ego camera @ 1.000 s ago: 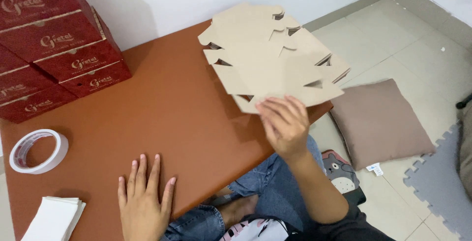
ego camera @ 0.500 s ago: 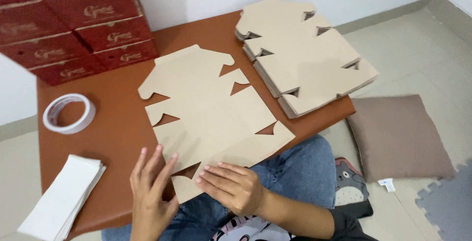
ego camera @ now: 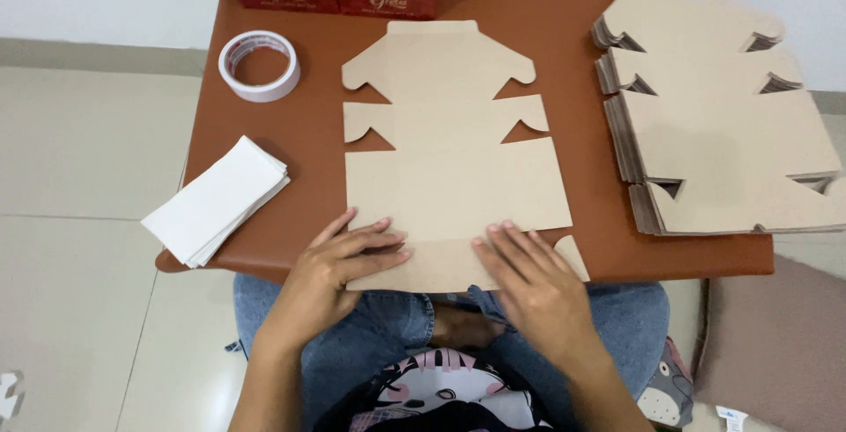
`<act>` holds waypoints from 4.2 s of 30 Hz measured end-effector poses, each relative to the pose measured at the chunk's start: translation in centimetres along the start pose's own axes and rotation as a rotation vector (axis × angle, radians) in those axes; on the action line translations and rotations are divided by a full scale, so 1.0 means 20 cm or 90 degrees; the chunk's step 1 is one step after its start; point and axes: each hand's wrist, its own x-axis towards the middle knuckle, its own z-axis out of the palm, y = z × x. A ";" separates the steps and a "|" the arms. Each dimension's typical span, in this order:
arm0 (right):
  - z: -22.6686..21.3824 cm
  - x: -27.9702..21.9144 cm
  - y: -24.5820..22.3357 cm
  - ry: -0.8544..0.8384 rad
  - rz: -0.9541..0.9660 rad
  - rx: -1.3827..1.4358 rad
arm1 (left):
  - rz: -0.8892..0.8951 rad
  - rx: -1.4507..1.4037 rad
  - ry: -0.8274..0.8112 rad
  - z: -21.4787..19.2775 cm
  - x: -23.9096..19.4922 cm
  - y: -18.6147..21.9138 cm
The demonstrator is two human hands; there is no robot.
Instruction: Assembling a cardboard gift box by folding pre-cut templates and inserting a paper liner.
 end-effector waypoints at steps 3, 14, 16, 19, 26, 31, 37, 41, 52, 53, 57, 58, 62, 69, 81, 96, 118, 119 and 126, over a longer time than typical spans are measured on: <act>-0.14 0.04 -0.02 0.010 0.077 0.058 | -0.011 -0.036 -0.035 -0.02 0.01 -0.02; -0.27 0.12 0.16 -0.016 0.158 0.089 | -0.109 -0.001 0.083 0.02 0.02 0.02; -0.25 0.16 0.21 0.024 0.181 0.117 | -0.135 0.016 0.117 0.04 0.04 0.00; -0.18 0.16 0.26 0.054 0.190 0.143 | -0.154 0.034 0.141 0.10 0.06 -0.09; -0.10 0.17 0.28 0.156 0.293 0.244 | -0.183 0.082 0.134 0.11 0.10 -0.08; -0.08 0.20 0.25 0.173 0.328 0.242 | -0.198 0.104 0.144 0.11 0.11 -0.06; -0.03 0.20 0.22 0.173 0.234 0.059 | -0.145 0.234 0.201 0.06 0.16 0.00; -0.05 0.19 0.15 0.020 0.199 0.117 | -0.095 0.194 0.107 0.01 0.14 -0.03; 0.10 0.18 -0.24 -0.090 0.131 0.069 | -0.075 0.181 0.093 -0.02 0.14 -0.10; 0.12 0.20 -0.28 -0.108 0.099 0.083 | -0.077 0.199 0.092 -0.02 0.14 -0.09; 0.13 0.32 -0.45 -0.127 0.010 0.184 | -0.072 0.250 0.066 0.00 0.13 -0.10; 0.13 0.32 -0.46 -0.126 0.010 0.179 | -0.070 0.248 0.068 0.00 0.13 -0.11; 0.13 0.31 -0.42 -0.120 0.025 0.184 | -0.072 0.267 0.048 0.01 0.13 -0.11; 0.07 0.12 -0.07 -0.119 0.182 0.016 | -0.096 0.264 0.036 0.01 0.14 -0.10; 0.17 0.24 -0.26 -0.125 0.031 0.070 | -0.063 0.278 0.057 0.02 0.13 -0.12; 0.01 0.19 0.11 -0.117 0.141 0.052 | 0.058 0.360 0.008 0.03 0.06 -0.17; 0.00 -0.11 0.42 0.259 0.277 0.503 | -0.026 -0.040 0.175 0.07 0.02 -0.20; -0.03 0.00 0.35 0.235 0.317 0.539 | -0.068 0.010 0.201 0.08 0.05 -0.20; -0.07 0.20 0.20 0.108 0.448 0.365 | -0.174 0.218 0.187 0.12 0.13 -0.22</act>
